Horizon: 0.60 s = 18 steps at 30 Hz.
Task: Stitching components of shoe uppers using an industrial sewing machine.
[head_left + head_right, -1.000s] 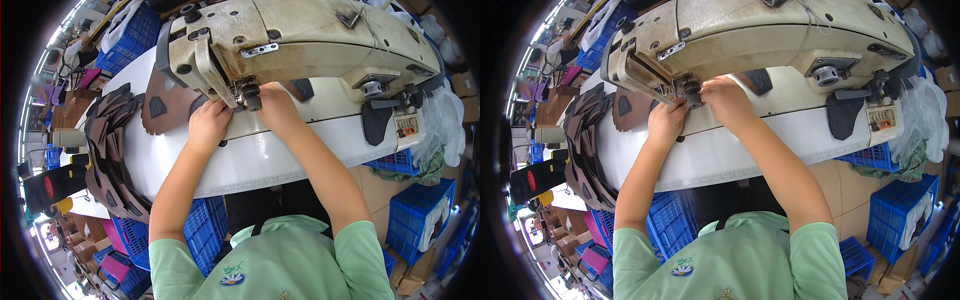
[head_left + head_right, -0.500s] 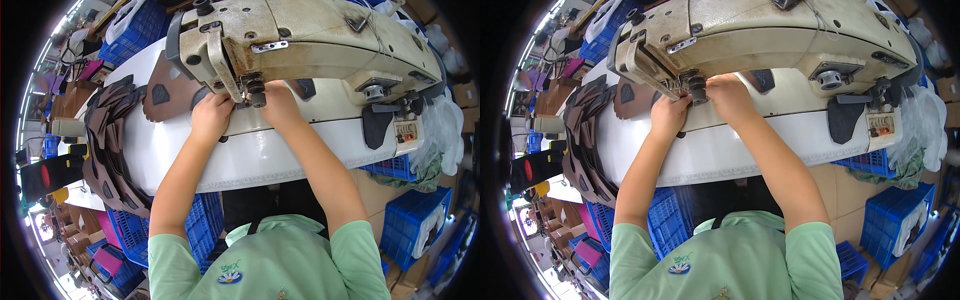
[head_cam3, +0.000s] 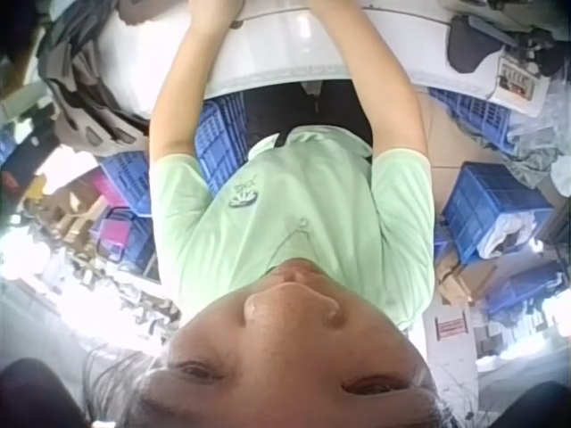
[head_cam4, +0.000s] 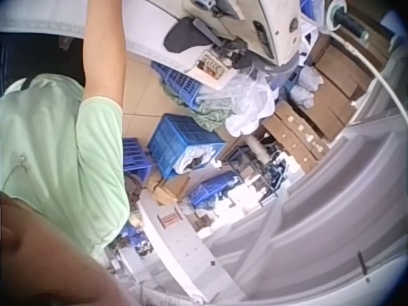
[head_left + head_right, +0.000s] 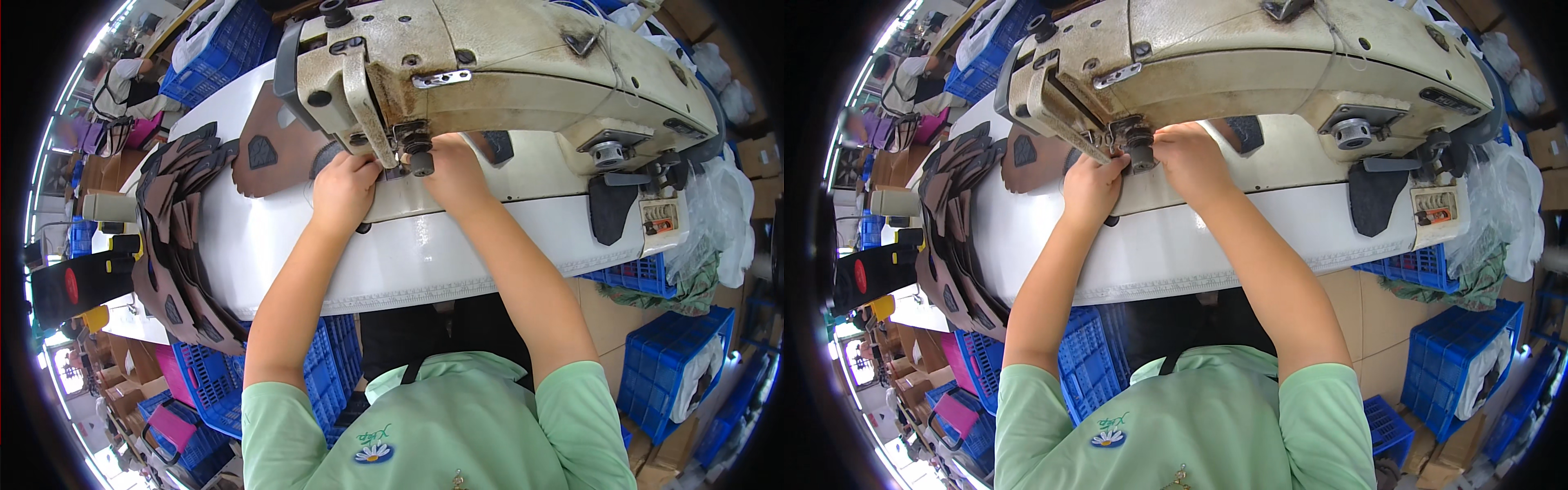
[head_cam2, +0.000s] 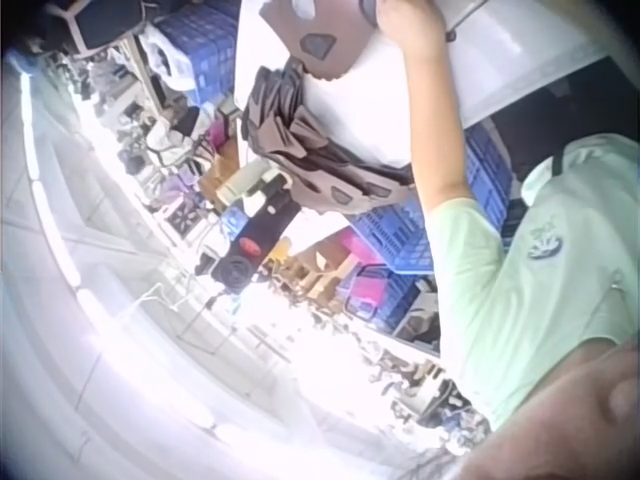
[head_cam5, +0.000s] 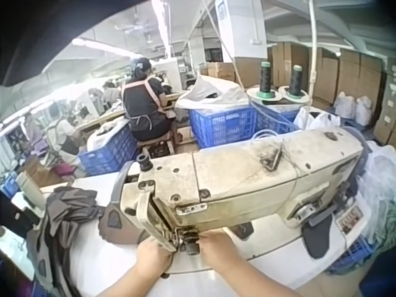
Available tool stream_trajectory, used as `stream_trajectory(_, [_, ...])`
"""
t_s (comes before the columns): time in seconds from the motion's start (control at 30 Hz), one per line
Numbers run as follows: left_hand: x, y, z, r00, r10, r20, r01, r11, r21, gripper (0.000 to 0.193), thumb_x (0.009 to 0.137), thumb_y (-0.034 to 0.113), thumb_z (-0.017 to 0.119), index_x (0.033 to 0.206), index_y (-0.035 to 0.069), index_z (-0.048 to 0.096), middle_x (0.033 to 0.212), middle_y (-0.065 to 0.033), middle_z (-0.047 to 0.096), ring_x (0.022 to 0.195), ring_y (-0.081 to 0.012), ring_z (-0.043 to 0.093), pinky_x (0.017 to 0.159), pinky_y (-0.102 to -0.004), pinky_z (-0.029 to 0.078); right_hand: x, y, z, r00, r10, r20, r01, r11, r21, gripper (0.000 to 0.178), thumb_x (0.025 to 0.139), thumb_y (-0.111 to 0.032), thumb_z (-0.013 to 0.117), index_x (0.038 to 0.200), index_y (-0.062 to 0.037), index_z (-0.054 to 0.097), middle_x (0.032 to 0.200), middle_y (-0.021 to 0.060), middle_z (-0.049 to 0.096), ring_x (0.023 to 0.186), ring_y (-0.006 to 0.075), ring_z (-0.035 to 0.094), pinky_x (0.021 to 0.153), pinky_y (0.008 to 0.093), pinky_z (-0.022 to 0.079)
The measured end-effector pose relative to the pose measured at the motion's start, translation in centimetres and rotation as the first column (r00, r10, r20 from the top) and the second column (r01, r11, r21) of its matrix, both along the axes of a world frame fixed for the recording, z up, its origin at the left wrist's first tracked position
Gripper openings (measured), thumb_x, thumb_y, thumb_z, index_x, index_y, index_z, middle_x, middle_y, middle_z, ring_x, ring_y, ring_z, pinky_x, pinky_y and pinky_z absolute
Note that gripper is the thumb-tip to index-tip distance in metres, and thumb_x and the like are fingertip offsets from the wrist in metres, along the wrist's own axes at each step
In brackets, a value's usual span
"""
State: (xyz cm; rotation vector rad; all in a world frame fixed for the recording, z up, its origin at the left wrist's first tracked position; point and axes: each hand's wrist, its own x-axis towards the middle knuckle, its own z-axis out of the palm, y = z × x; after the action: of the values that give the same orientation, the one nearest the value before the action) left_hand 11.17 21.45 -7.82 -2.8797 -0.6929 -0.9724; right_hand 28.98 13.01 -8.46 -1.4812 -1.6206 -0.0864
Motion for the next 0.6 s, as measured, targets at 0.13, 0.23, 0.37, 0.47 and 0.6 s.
stream_trajectory(0.13, [-0.27, 0.01, -0.15, 1.0, 0.009, -0.002, -0.009, 1.0, -0.01, 0.011, 0.074, 0.008, 0.07, 0.084, 0.012, 0.074, 0.089, 0.0004, 0.07, 0.083, -0.0216, 0.066, 0.067, -0.0347, 0.056, -0.12, -0.14, 0.32, 1.0, 0.007, 0.009, -0.006, 0.999, -0.048, 0.005, 0.067, -0.002, 0.062, 0.07, -0.0052, 0.065, 0.08, 0.0067, 0.064, 0.086, 0.0285, 0.064, 0.077, 0.0407, 0.05])
stream_trajectory(0.23, [-0.29, 0.08, -0.24, 1.0, 0.011, -0.006, -0.011, 1.0, -0.016, 0.011, 0.074, 0.008, 0.069, 0.084, 0.011, 0.074, 0.089, 0.0003, 0.07, 0.083, -0.0219, 0.066, 0.067, -0.035, 0.056, -0.15, -0.15, 0.23, 1.0, -0.012, 0.016, 0.013, 0.997, -0.071, 0.004, 0.066, -0.001, 0.063, 0.068, -0.0044, 0.063, 0.078, 0.0072, 0.063, 0.084, 0.029, 0.063, 0.075, 0.0408, 0.05])
stream_trajectory(0.37, [-0.18, 0.12, -0.14, 1.0, 0.0, 0.003, 0.0, 1.0, -0.021, 0.01, 0.075, 0.008, 0.069, 0.084, 0.011, 0.074, 0.089, 0.0001, 0.07, 0.083, -0.0222, 0.066, 0.067, -0.0352, 0.056, -0.14, -0.12, 0.14, 1.0, -0.013, 0.012, 0.013, 1.0, -0.02, 0.005, 0.065, 0.0, 0.063, 0.067, -0.004, 0.062, 0.078, 0.008, 0.063, 0.084, 0.0293, 0.063, 0.075, 0.0413, 0.05])
stream_trajectory(0.47, [-0.26, 0.09, -0.09, 1.0, 0.012, -0.007, -0.012, 1.0, -0.023, 0.01, 0.075, 0.008, 0.069, 0.084, 0.011, 0.074, 0.089, -0.0002, 0.07, 0.084, -0.0225, 0.066, 0.067, -0.0354, 0.056, -0.13, -0.03, 0.11, 1.0, -0.006, 0.01, 0.006, 1.0, -0.018, 0.005, 0.065, 0.0, 0.063, 0.067, -0.0039, 0.062, 0.078, 0.0083, 0.063, 0.084, 0.0296, 0.063, 0.075, 0.0415, 0.05])
stream_trajectory(0.6, [-0.31, 0.09, -0.08, 1.0, 0.017, -0.009, -0.017, 0.999, -0.031, 0.01, 0.075, 0.007, 0.069, 0.084, 0.011, 0.074, 0.089, -0.0004, 0.07, 0.084, -0.0226, 0.066, 0.067, -0.0356, 0.056, -0.09, -0.02, 0.21, 1.0, 0.004, 0.021, -0.002, 0.998, -0.063, 0.004, 0.066, 0.0, 0.063, 0.068, -0.0034, 0.062, 0.078, 0.0086, 0.063, 0.084, 0.0299, 0.063, 0.075, 0.0419, 0.05])
